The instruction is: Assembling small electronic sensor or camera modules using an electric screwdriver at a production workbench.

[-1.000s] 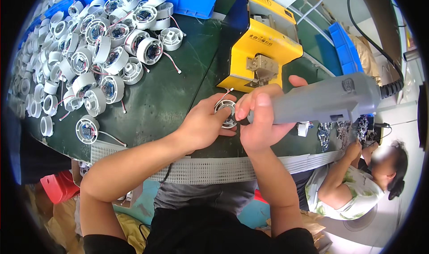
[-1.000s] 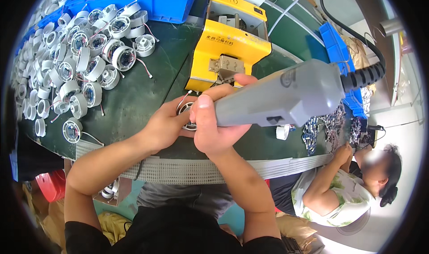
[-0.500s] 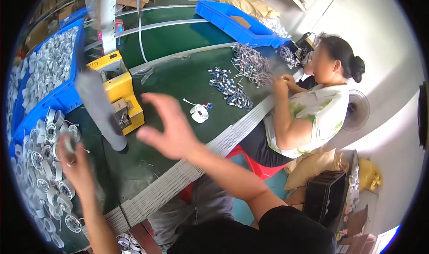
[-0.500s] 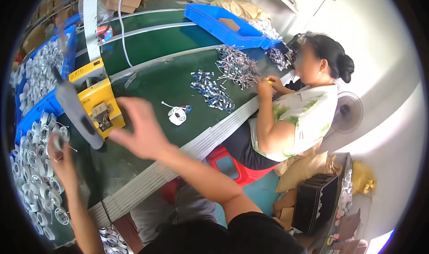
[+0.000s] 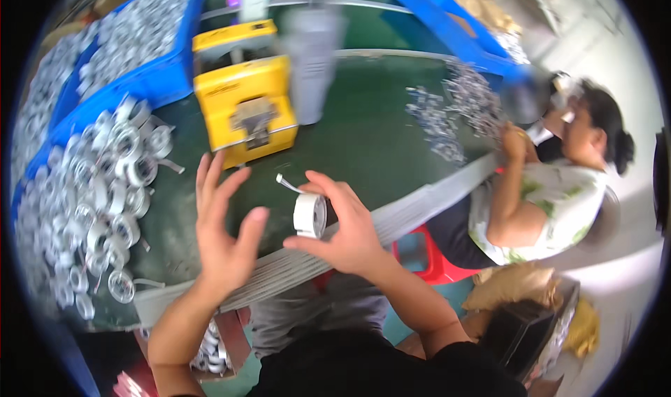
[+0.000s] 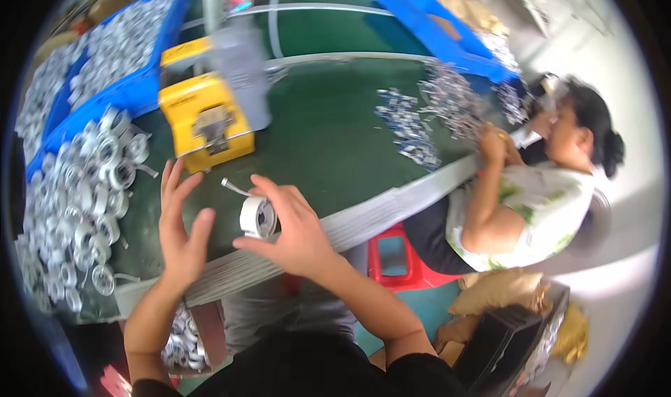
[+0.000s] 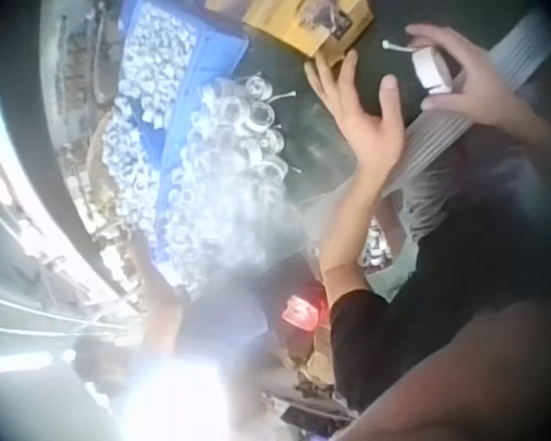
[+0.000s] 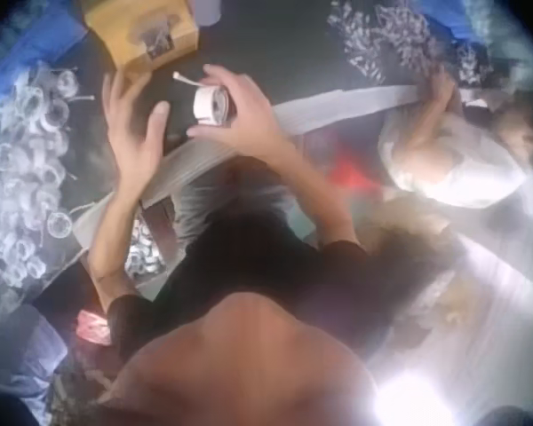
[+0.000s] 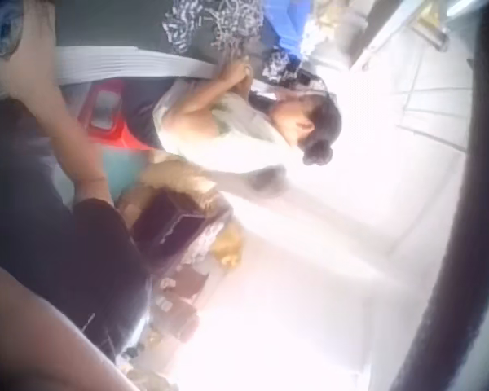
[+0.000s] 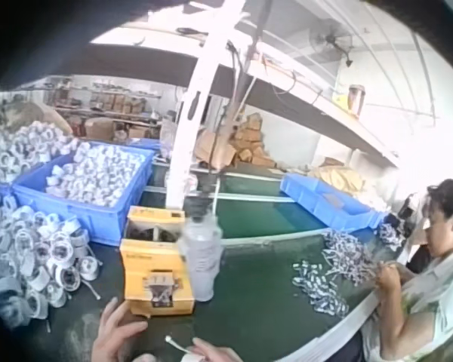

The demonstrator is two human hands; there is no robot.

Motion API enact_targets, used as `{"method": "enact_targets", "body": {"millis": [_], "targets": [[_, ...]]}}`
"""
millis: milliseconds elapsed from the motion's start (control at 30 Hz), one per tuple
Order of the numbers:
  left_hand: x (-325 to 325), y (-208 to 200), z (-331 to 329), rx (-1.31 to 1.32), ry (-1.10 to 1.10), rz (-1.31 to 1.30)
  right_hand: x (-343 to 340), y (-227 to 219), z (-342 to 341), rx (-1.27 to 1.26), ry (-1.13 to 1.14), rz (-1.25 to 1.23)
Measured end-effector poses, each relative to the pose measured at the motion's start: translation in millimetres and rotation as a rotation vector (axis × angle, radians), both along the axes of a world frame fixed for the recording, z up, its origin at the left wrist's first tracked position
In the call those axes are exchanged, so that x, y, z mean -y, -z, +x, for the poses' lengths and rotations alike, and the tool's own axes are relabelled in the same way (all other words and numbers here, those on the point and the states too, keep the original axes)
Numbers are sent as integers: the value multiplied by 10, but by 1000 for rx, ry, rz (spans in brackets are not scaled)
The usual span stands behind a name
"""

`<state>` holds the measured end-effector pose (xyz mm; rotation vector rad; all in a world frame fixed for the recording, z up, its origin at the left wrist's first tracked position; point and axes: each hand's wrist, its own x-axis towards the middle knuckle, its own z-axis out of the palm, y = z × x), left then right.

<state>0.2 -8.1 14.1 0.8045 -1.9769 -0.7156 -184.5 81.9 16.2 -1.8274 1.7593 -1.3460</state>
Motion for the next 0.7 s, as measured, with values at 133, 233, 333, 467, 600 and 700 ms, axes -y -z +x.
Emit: {"method": "enact_targets", "body": {"millis": [133,233,333,467,600,700], "targets": [[-68,8,121,-304,452,821,129,47,402,-79,-77,-234],[19,57,182,-306,538,976,234,105,470,-194,-54,-220],[-5,63,135,-470,626,969,194,111,399,-41,-66,-111],[39,125,180,-286,405,633,104,204,241,782,-220,164],[99,103,195,-139,386,320,194,184,120,1026,-304,566],[107,49,174,-116,384,356,189,301,105,1116,-386,508]]}}
